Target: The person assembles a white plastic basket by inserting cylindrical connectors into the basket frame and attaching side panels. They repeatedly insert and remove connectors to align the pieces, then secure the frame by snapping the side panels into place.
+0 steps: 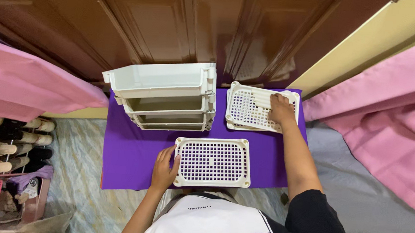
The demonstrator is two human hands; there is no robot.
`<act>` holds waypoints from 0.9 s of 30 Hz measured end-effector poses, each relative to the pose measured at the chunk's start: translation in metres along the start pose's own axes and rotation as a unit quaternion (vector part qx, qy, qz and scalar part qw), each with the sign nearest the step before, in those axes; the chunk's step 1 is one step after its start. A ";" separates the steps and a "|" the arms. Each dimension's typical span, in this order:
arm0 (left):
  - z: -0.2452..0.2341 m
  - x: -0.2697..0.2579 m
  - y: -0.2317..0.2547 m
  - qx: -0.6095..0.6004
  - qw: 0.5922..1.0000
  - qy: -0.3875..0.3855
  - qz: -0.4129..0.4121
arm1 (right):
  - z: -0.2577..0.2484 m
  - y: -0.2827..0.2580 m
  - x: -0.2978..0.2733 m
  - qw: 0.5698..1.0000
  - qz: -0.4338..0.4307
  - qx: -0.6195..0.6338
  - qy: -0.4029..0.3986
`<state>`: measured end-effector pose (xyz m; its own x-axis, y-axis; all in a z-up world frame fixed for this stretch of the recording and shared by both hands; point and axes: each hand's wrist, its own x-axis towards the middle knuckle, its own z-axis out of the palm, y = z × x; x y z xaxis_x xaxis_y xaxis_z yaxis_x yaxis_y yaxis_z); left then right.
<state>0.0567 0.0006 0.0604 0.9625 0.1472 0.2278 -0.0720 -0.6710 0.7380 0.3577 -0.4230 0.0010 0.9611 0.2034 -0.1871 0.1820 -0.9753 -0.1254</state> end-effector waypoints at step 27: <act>0.002 -0.009 0.001 -0.004 1.000 -0.006 -0.012 | 0.000 -0.007 -0.013 0.998 -0.042 -0.016 -0.035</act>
<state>0.0490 -0.0027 0.0573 0.9671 0.1543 0.2023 -0.0510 -0.6615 0.7482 0.3436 -0.4185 0.0041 0.9256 0.2894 -0.2439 0.2691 -0.9564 -0.1134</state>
